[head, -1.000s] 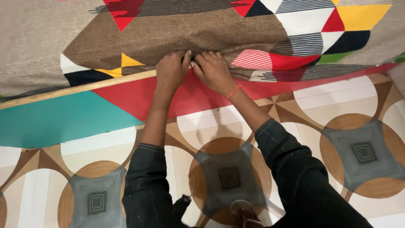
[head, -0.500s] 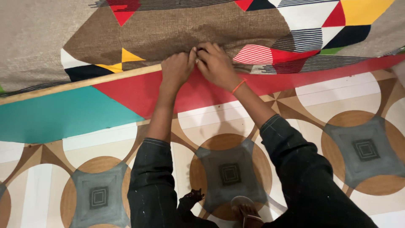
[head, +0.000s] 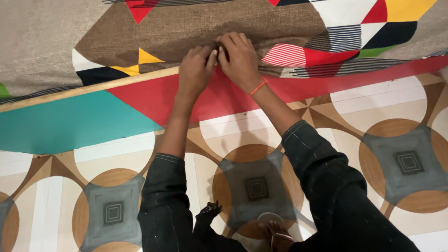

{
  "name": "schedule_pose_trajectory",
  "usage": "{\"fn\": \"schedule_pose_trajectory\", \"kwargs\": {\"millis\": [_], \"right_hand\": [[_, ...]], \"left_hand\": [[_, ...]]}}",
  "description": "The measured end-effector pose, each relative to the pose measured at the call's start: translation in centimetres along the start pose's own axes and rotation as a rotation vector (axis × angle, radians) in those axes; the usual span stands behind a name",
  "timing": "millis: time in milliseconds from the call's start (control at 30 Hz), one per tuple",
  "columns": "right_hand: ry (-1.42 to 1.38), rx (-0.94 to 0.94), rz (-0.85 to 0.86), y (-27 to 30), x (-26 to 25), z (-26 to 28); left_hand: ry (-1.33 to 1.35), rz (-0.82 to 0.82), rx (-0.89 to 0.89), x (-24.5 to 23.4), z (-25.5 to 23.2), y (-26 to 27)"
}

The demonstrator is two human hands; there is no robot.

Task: The person folds a large, colorful patterned cloth on a wooden board. They smooth the fabric and fold the edges over the board's edge, working methodically across the surface.

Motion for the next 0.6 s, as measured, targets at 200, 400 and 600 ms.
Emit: {"fn": "schedule_pose_trajectory", "kwargs": {"millis": [200,400,600], "right_hand": [[0.129,0.065,0.037,2.0,2.0,-3.1],[0.205,0.068,0.133,2.6,2.7,-4.3],[0.214,0.04,0.169,2.9,2.7,-4.7]], "left_hand": [[0.051,-0.173,0.012,-3.3,-1.1,-1.0],[0.154,-0.177,0.066,-2.1,-2.3,-1.7],[0.095,0.042,-0.04,0.9,-1.7,-1.5]]}}
Point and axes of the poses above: each hand's wrist, its own y-axis away from the middle knuckle, its own x-axis out of the palm, z = x × y, the point moved 3 cm from there along -y, towards the middle knuckle, and after that the axes turned 10 degrees about -y, right-handed, at the moved point
